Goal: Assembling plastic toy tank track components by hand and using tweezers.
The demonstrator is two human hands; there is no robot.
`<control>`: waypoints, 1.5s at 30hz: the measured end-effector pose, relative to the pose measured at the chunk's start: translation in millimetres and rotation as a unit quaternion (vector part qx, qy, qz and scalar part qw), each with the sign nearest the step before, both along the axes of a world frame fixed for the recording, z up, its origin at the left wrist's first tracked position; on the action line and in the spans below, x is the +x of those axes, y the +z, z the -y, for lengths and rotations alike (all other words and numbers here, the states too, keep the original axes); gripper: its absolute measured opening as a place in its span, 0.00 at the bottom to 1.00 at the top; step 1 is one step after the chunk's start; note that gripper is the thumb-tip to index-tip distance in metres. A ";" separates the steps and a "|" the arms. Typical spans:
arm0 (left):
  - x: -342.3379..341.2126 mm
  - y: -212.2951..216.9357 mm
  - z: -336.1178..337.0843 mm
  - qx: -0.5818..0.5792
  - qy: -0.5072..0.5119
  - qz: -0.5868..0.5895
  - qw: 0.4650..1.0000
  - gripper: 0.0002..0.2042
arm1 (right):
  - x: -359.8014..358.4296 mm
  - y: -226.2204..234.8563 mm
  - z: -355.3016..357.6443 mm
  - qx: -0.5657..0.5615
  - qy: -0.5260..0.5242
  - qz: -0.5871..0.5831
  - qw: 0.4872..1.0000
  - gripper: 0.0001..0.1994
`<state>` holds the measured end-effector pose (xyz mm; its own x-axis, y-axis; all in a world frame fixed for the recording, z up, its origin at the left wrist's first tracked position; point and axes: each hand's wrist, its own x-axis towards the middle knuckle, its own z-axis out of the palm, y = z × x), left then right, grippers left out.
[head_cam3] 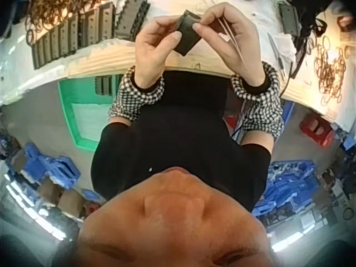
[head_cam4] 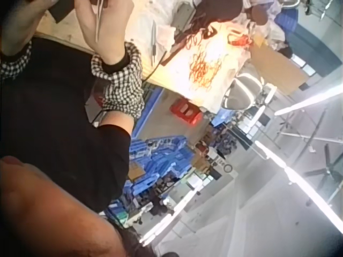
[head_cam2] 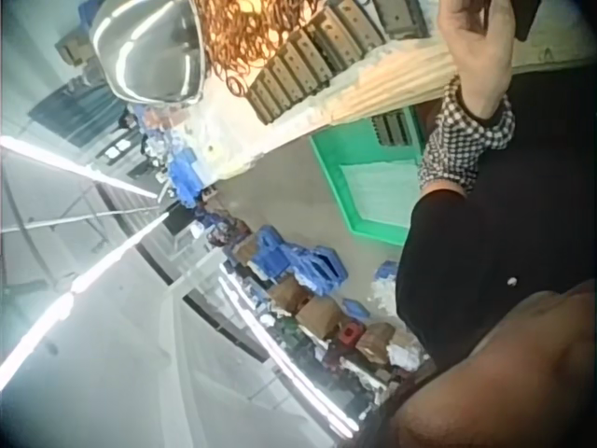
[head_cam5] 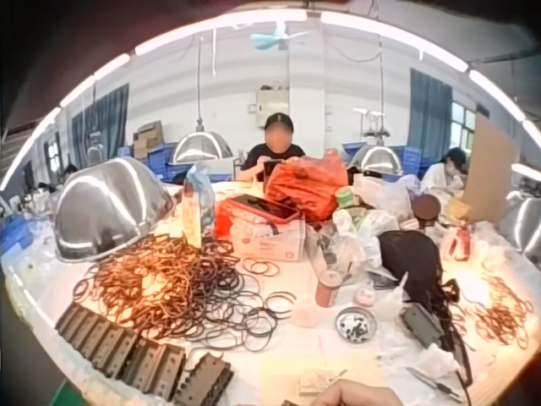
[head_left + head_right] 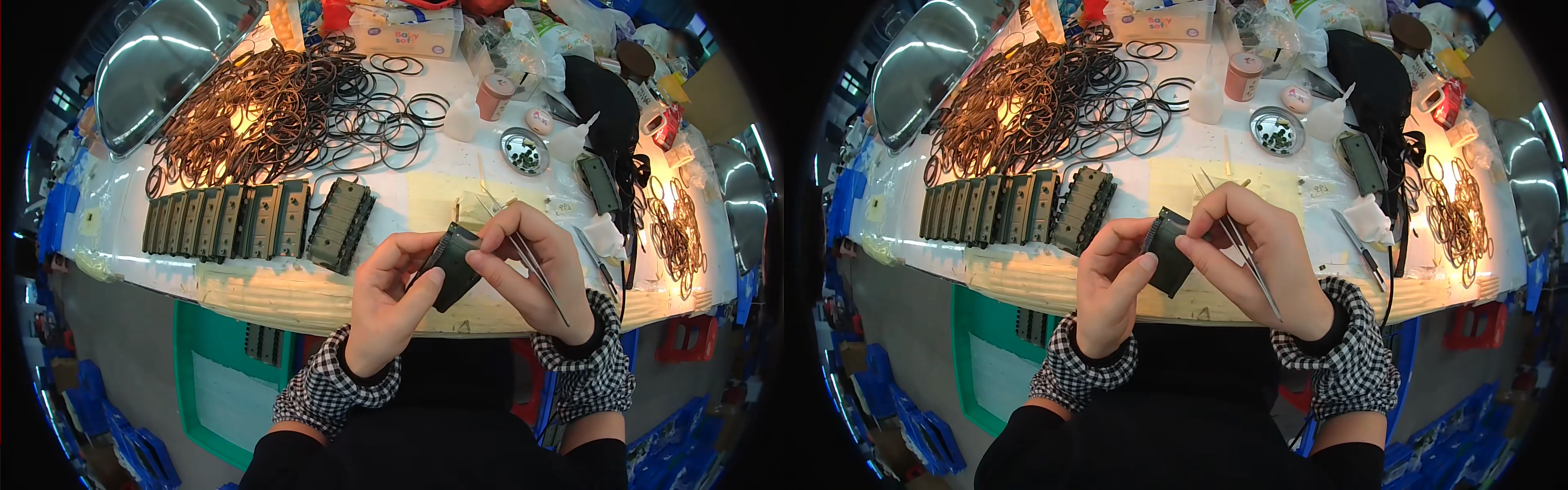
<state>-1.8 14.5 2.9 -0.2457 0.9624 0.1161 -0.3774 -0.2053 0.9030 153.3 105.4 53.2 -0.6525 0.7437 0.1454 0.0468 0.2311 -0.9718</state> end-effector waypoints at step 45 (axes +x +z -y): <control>-5.7 -6.8 5.0 0.019 0.024 0.026 0.999 0.11 | -22.5 -5.8 3.8 0.128 -0.086 -0.074 0.985 0.08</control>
